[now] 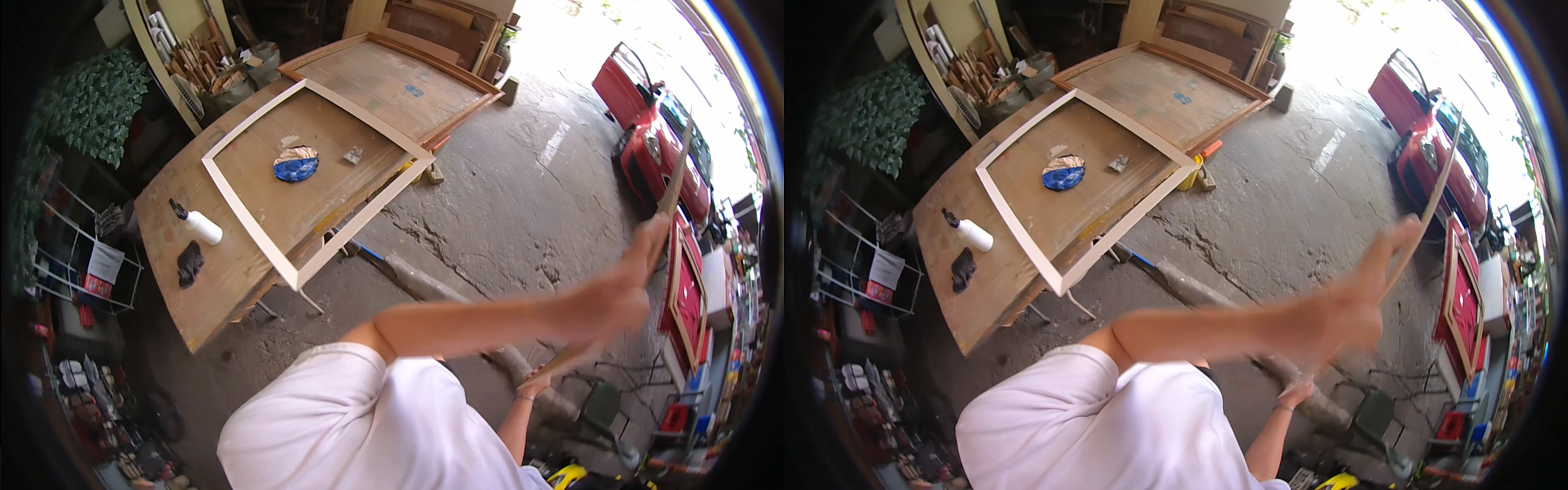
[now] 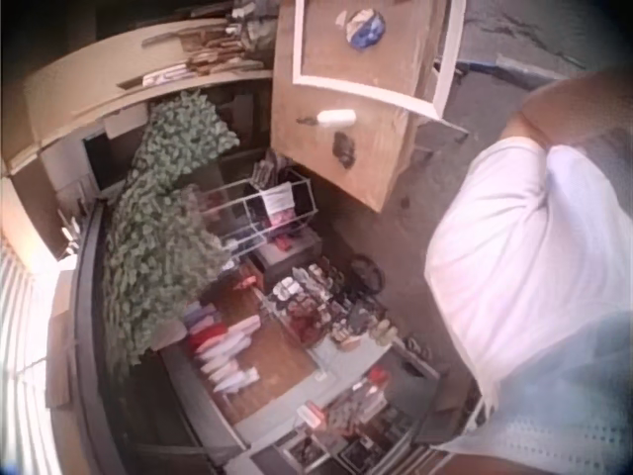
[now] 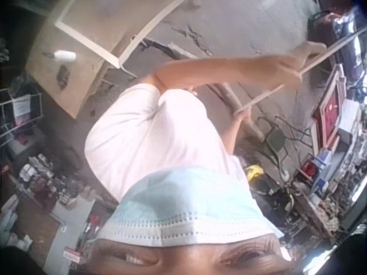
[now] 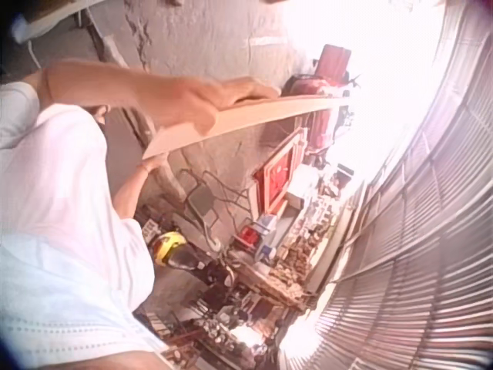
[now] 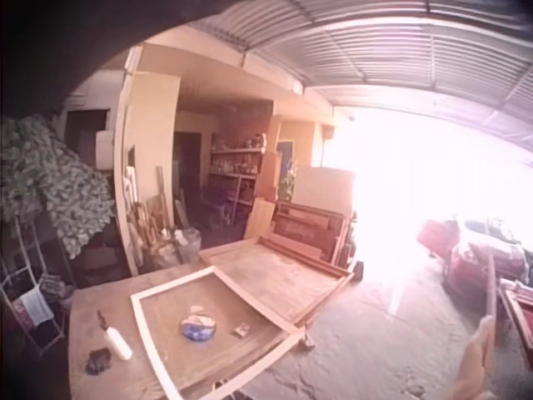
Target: The person moves a wooden frame onto a workbench, retrieves a wooden panel, and places it into the frame. They then walk through the shop, pick up a framed artwork, and return to the workbench to insert the artwork into the frame.
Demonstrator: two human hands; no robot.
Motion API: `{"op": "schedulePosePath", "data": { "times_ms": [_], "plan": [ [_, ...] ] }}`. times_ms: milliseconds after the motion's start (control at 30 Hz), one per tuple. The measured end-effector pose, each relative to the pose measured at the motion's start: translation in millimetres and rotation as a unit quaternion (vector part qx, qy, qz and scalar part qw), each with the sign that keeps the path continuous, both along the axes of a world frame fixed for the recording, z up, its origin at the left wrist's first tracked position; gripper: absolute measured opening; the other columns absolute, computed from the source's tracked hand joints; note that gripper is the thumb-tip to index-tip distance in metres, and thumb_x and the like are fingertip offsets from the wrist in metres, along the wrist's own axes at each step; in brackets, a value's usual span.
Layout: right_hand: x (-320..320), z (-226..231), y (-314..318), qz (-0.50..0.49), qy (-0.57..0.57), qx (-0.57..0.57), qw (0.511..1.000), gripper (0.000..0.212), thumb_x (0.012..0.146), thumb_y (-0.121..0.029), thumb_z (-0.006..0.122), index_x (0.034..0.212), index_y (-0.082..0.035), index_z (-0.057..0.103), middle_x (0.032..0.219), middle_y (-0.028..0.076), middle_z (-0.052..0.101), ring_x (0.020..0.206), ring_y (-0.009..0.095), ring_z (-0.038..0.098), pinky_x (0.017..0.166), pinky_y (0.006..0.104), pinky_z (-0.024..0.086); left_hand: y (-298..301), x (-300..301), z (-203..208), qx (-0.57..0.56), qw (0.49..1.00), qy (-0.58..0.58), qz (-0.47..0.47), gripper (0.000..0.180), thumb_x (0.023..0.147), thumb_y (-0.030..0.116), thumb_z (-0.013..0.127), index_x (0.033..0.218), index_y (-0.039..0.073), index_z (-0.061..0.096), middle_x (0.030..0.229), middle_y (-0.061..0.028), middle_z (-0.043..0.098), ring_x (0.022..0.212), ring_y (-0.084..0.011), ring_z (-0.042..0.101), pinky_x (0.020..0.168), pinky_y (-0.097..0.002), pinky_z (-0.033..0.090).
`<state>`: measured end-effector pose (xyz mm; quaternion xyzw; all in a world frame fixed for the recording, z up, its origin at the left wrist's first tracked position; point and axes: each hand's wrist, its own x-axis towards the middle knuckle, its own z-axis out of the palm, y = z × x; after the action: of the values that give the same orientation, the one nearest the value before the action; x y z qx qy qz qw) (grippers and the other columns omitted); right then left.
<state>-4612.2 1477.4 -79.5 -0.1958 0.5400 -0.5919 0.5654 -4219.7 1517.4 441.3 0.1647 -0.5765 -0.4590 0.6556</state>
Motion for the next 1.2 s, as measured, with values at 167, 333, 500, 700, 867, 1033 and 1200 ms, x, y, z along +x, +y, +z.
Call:
{"op": "schedulePosePath", "data": {
  "times_ms": [167, 333, 500, 700, 867, 1033, 1200],
  "plan": [
    [52.6, 75.3, -182.7, -0.012, 0.385, -0.071, 0.920, 0.040, 0.100, -0.025, 0.040, 0.099, 0.009, 0.061, 0.098, 0.015, 0.067, 0.081, 0.028, 0.065, 0.072, 0.0416, 0.052, -176.9, 105.7, -9.7, 0.087, 0.973, 0.036, -0.211, 0.086, 0.068, 0.001, 0.056, 0.146, -0.006, 0.021, 0.145, -0.0189, 0.038, 0.136, -0.0220, 0.036, 0.112, -0.0321, 0.029],
    [85.6, 125.6, -306.0, -0.076, 0.514, -0.040, 0.854, 0.040, 0.100, -0.025, 0.043, 0.111, 0.010, 0.060, 0.108, 0.019, 0.065, 0.092, 0.028, 0.064, 0.075, 0.0409, 0.053, -288.6, 211.7, -54.3, 0.059, 0.987, -0.114, -0.095, 0.080, 0.072, -0.003, 0.057, 0.146, -0.003, 0.027, 0.148, -0.0151, 0.036, 0.137, -0.0226, 0.035, 0.113, -0.0345, 0.028],
    [126.9, 162.0, -415.5, -0.130, 0.311, -0.043, 0.941, 0.042, 0.100, -0.025, 0.041, 0.118, 0.009, 0.059, 0.114, 0.021, 0.063, 0.095, 0.029, 0.064, 0.076, 0.0413, 0.052, -381.5, 302.8, -156.7, 0.178, 0.975, -0.130, 0.005, 0.067, 0.080, 0.002, 0.063, 0.141, -0.001, 0.037, 0.143, -0.0138, 0.043, 0.136, -0.0224, 0.037, 0.112, -0.0352, 0.029],
    [206.0, 213.9, -577.8, -0.077, 0.467, -0.115, 0.873, 0.042, 0.101, -0.028, 0.041, 0.116, 0.006, 0.061, 0.108, 0.019, 0.065, 0.089, 0.027, 0.064, 0.071, 0.0393, 0.050, -507.1, 332.9, -290.7, 0.426, 0.698, -0.154, 0.555, 0.036, 0.085, 0.036, 0.068, 0.100, 0.004, 0.063, 0.085, -0.0091, 0.066, 0.079, -0.0190, 0.064, 0.070, -0.0313, 0.049],
    [296.2, 227.8, -717.3, 0.073, 0.476, -0.144, 0.864, 0.038, 0.101, -0.027, 0.042, 0.102, 0.004, 0.064, 0.091, 0.012, 0.067, 0.074, 0.020, 0.060, 0.066, 0.0356, 0.048, -512.5, 370.9, -357.3, 0.473, 0.584, -0.086, 0.654, 0.037, 0.087, 0.039, 0.067, 0.088, 0.003, 0.062, 0.074, -0.0066, 0.063, 0.069, -0.0159, 0.059, 0.061, -0.0309, 0.046],
    [414.2, 196.1, -845.0, 0.212, 0.562, -0.224, 0.767, 0.031, 0.096, -0.024, 0.049, 0.083, 0.002, 0.058, 0.070, 0.009, 0.057, 0.063, 0.014, 0.047, 0.058, 0.0331, 0.040, -499.6, 394.6, -386.8, 0.465, 0.458, -0.103, 0.750, 0.033, 0.088, 0.034, 0.068, 0.087, 0.001, 0.062, 0.073, -0.0033, 0.059, 0.069, -0.0130, 0.055, 0.064, -0.0296, 0.046],
    [539.9, 155.1, -944.4, 0.318, 0.571, -0.230, 0.721, 0.028, 0.094, -0.024, 0.054, 0.080, 0.000, 0.059, 0.063, 0.012, 0.056, 0.056, 0.017, 0.049, 0.055, 0.0326, 0.042, -492.6, 398.2, -404.6, 0.495, 0.367, -0.001, 0.787, 0.030, 0.093, 0.029, 0.064, 0.088, -0.001, 0.060, 0.081, -0.0039, 0.062, 0.072, -0.0120, 0.055, 0.066, -0.0284, 0.045]
  ]
}}
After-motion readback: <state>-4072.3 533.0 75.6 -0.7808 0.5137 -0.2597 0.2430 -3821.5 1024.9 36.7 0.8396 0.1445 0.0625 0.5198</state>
